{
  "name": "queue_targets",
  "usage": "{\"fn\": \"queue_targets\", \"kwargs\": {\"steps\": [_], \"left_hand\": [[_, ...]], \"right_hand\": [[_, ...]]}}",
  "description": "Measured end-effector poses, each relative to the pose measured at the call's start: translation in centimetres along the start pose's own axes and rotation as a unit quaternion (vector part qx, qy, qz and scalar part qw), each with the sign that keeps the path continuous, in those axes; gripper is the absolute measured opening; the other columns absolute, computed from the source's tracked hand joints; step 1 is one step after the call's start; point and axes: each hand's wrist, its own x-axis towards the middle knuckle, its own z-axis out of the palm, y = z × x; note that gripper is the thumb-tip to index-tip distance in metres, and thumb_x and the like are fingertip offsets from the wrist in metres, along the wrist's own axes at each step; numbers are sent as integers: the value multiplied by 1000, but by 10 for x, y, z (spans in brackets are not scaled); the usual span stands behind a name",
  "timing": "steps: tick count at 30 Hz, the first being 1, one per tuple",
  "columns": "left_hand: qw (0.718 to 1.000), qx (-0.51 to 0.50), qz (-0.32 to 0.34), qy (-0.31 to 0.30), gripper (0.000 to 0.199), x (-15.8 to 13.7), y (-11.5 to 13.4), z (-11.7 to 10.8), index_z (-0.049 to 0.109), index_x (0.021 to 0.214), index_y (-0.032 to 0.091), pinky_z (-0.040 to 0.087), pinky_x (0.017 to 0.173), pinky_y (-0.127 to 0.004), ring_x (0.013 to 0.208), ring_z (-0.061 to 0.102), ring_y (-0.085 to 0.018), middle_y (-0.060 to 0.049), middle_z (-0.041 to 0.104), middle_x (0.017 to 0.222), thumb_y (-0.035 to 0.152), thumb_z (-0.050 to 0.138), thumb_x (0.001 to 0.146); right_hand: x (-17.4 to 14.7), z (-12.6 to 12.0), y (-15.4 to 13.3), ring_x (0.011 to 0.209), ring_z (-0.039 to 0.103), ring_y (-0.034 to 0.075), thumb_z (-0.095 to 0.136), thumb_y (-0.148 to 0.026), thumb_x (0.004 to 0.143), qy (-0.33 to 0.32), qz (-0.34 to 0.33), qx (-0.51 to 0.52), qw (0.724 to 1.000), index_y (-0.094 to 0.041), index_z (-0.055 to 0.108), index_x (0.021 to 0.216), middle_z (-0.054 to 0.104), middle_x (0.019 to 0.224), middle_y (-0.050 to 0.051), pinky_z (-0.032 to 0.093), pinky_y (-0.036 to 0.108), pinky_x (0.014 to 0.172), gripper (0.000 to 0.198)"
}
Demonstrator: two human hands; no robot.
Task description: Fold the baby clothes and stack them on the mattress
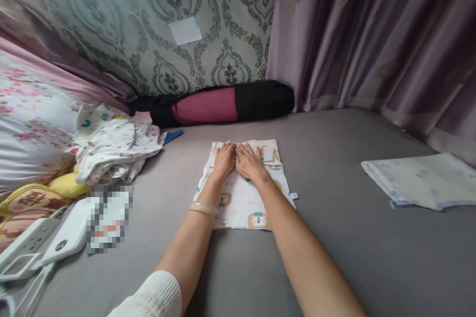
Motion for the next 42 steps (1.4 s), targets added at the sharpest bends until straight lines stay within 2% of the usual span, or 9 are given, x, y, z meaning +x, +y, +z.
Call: {"fn": "queue_targets", "kwargs": {"steps": [4,8,15,21,27,36,42], "left_hand": [[999,39,-19,16,45,1,-8,5,46,136,15,21,116,-45,140,33,-27,-13,43,148,32,29,97],[995,71,-64,36,54,2,-17,7,44,139,12,21,117,-44,142,28,-29,-16,40,149,43,31,97],[991,81,-100,37,63,3,-20,12,39,143,8,19,117,-47,145,22,-30,-18,33,152,47,23,97],[989,80,-117,36,66,5,-20,15,38,144,6,18,117,-48,145,20,-30,-19,31,153,49,22,96],[990,80,-113,26,67,4,-23,9,38,144,7,22,116,-47,145,22,-28,-17,32,153,50,22,95],[992,76,-100,5,65,1,-25,4,37,145,11,20,116,-51,145,21,-27,-16,31,154,50,20,96],[992,71,-86,63,59,-1,-25,5,43,141,12,22,115,-50,143,28,-27,-15,39,150,46,22,97]], "right_hand": [[-1,2,-2,144,20,24,22,-31,98,-1,21,-13,1000,-20,34,149,29,156,4,9,54,116,53],[-2,1,-1,144,19,24,21,-32,98,2,54,-45,998,-18,34,149,27,156,7,10,53,116,54],[0,7,9,144,19,25,23,-33,98,44,102,-71,991,-9,34,148,27,156,12,10,46,116,57],[-1,6,18,143,22,26,22,-33,97,62,155,-72,983,-3,31,147,27,155,15,13,48,115,59],[-4,-2,34,142,23,27,22,-33,97,63,193,-74,976,-3,33,146,30,154,16,16,49,114,59],[-5,-7,48,141,25,28,21,-32,97,58,237,-68,967,-2,35,145,28,154,17,23,48,111,59],[-7,-12,42,142,23,29,20,-33,97,62,217,-61,972,-6,37,145,31,153,18,14,55,113,58]]}}
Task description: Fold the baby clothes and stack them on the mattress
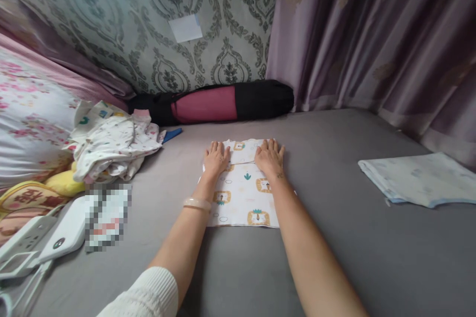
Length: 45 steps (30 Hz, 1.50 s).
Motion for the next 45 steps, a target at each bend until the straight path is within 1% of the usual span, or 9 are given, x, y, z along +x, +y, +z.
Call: {"fn": "queue_targets", "kwargs": {"steps": [5,8,11,16,20,26,30,36,45], "left_hand": [[996,3,74,53,52,-5,6,-1,47,137,16,13,119,-47,142,30,-24,-11,44,147,40,22,99],[991,11,134,22,49,-9,11,0,47,138,19,14,119,-49,141,32,-23,-8,45,147,37,22,99],[991,10,129,-14,48,-11,13,1,46,138,21,21,116,-50,139,35,-25,-9,44,148,36,22,99],[994,10,104,-9,52,-8,11,3,45,140,18,24,115,-49,139,34,-27,-13,42,148,41,23,99],[988,7,147,-45,53,-9,0,-3,42,141,15,20,116,-47,141,30,-27,-14,38,150,42,25,98],[974,-10,204,-94,53,-18,-32,-15,37,143,16,17,118,-43,144,24,-22,-12,33,154,43,25,99],[983,-41,162,-75,51,-28,-51,-20,36,140,11,25,115,-40,143,27,-23,-17,33,152,39,28,99],[993,-73,96,-15,35,-39,-70,-22,47,124,12,39,102,-35,120,53,-24,-18,53,130,29,37,95],[988,-151,4,25,6,-35,-84,-15,53,82,20,41,99,-34,113,54,-21,-10,60,107,26,51,83]], "right_hand": [[-12,0,-25,144,18,27,21,-35,98,-12,-115,7,993,-17,34,149,25,157,12,9,55,115,55],[-19,5,-37,144,18,26,22,-33,98,-35,-176,10,984,-22,34,149,25,157,8,9,56,114,53],[-21,10,-40,143,21,26,22,-33,99,-36,-180,5,983,-24,37,148,28,156,5,9,55,115,52],[-19,14,-30,142,24,25,22,-36,99,5,-124,-6,992,-22,39,147,32,155,6,11,48,115,52],[-18,14,-22,142,23,27,21,-38,100,11,-97,-8,995,-18,39,146,30,155,7,12,48,115,54],[-19,7,9,143,22,24,24,-39,100,-33,-200,-12,979,-15,37,147,29,156,9,13,43,117,55],[-23,2,43,142,25,22,29,-34,99,-22,-229,2,973,-12,41,144,33,154,12,17,38,116,51],[-34,-9,82,129,44,22,36,-28,96,-7,-177,64,982,-10,44,138,44,144,15,34,33,107,46],[-45,-21,89,115,53,20,51,-24,89,18,-69,72,995,-12,69,105,62,119,12,37,25,99,27]]}}
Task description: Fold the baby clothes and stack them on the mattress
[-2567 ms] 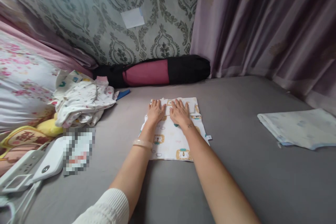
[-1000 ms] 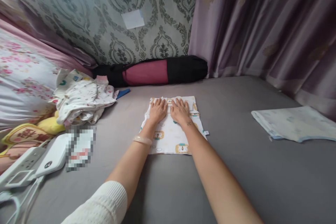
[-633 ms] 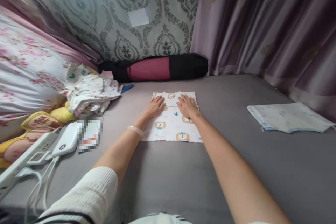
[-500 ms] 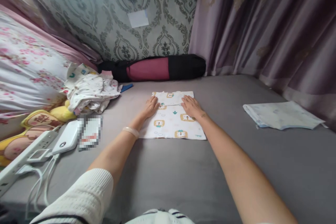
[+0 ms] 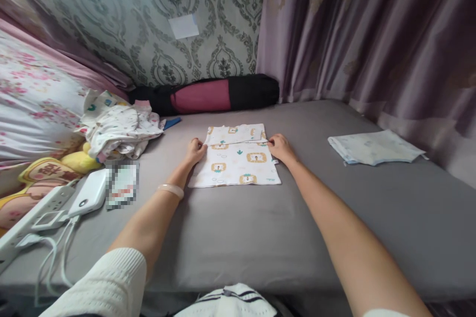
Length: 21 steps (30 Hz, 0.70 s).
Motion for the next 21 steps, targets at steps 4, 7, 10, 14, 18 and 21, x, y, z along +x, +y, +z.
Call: {"fn": "queue_targets", "kwargs": {"steps": [4,7,10,14,18,21], "left_hand": [[998,-30,-62,5,14,6,-1,3,50,67,20,40,102,-31,126,48,-23,-12,59,116,27,56,77],[997,-34,-75,8,16,8,-1,3,50,64,19,40,102,-32,128,47,-24,-13,58,119,27,58,75],[995,-39,-85,13,15,6,1,0,52,66,18,39,103,-32,126,48,-24,-13,57,121,27,58,76],[995,-43,-88,12,13,0,6,-8,52,67,19,38,104,-30,125,48,-22,-12,59,117,26,59,76],[996,-47,-79,-17,18,-9,9,-21,54,63,19,37,105,-29,128,45,-23,-12,60,114,29,63,74],[996,-43,-67,-51,21,-19,9,-35,56,61,18,38,104,-30,128,46,-25,-13,59,116,32,68,71]], "right_hand": [[3,3,-12,108,57,22,57,-27,84,23,62,3,998,-17,71,93,63,114,11,42,29,93,20],[4,3,-20,104,59,24,58,-29,82,27,99,3,995,-19,72,88,63,111,11,44,32,89,18],[3,4,-23,103,59,24,57,-29,83,38,105,-7,994,-19,71,88,63,109,12,44,33,87,19],[-2,4,-21,105,58,24,52,-27,87,37,82,-26,996,-18,70,95,62,110,12,44,32,88,22],[-14,1,-16,108,57,24,51,-29,89,19,53,-30,998,-15,68,103,61,114,13,43,31,91,26],[-28,-4,-11,109,56,23,54,-31,88,-6,35,-22,999,-13,66,109,60,118,14,42,30,93,30]]}}
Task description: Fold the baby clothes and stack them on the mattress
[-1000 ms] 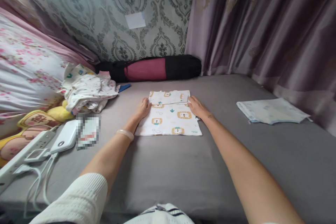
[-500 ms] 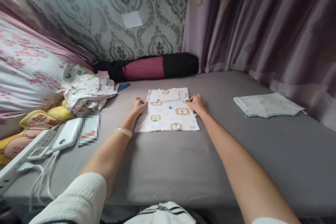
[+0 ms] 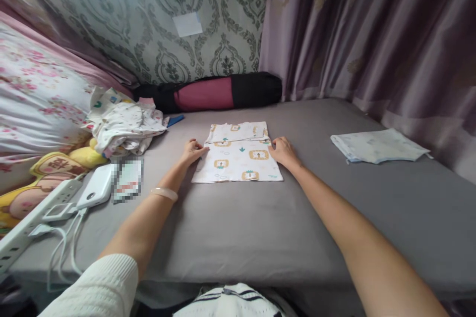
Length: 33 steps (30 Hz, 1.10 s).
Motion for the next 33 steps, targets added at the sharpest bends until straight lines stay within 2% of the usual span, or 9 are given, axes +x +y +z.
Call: {"fn": "queue_targets", "kwargs": {"steps": [6,10,13,16,21,27,30,33], "left_hand": [[998,14,25,-60,19,-29,-8,-24,62,68,18,40,103,-32,122,51,-25,-11,54,129,36,71,68],[995,26,40,-88,18,-47,-11,-34,65,69,19,42,101,-31,122,51,-26,-11,54,129,36,70,69],[991,45,51,-112,18,-59,-9,-40,65,66,20,43,100,-30,120,52,-27,-10,57,124,37,71,68],[987,55,51,-140,22,-71,-6,-48,66,68,19,44,98,-31,112,57,-26,-11,58,124,41,70,67],[982,67,55,-167,31,-87,-1,-56,68,69,17,44,97,-35,112,55,-29,-13,55,129,47,64,69],[985,92,63,-129,27,-95,-5,-51,67,64,17,42,95,-38,109,53,-29,-13,62,104,43,65,69],[986,83,57,-130,27,-97,-5,-50,66,64,16,44,85,-33,95,56,-25,-9,62,85,43,65,68],[986,59,45,-149,30,-101,-1,-54,63,63,16,43,70,-29,78,56,-20,-3,58,68,45,63,69]], "right_hand": [[-34,-8,16,109,56,21,55,-30,87,-25,-85,12,996,-14,64,111,60,120,11,40,29,95,31],[-57,-18,21,110,55,22,54,-31,86,-43,-119,12,992,-18,63,112,58,126,9,40,33,94,30],[-70,-28,21,111,55,24,55,-34,85,-49,-112,-5,992,-20,64,111,59,124,9,39,36,94,31],[-80,-36,18,104,57,25,56,-40,83,-59,-92,-30,994,-20,64,106,62,113,10,40,36,90,31],[-94,-44,11,86,60,21,54,-46,84,-82,-47,-41,995,-21,61,83,62,96,8,41,30,75,26],[-104,-42,9,77,59,18,54,-41,83,-95,-52,-19,994,-22,58,74,61,87,4,39,26,68,21],[-105,-41,8,78,59,17,55,-39,82,-93,-48,1,994,-22,59,74,62,85,4,39,25,67,20],[-104,-42,6,73,59,17,55,-40,80,-105,-15,14,994,-22,59,72,65,80,2,38,25,62,19]]}}
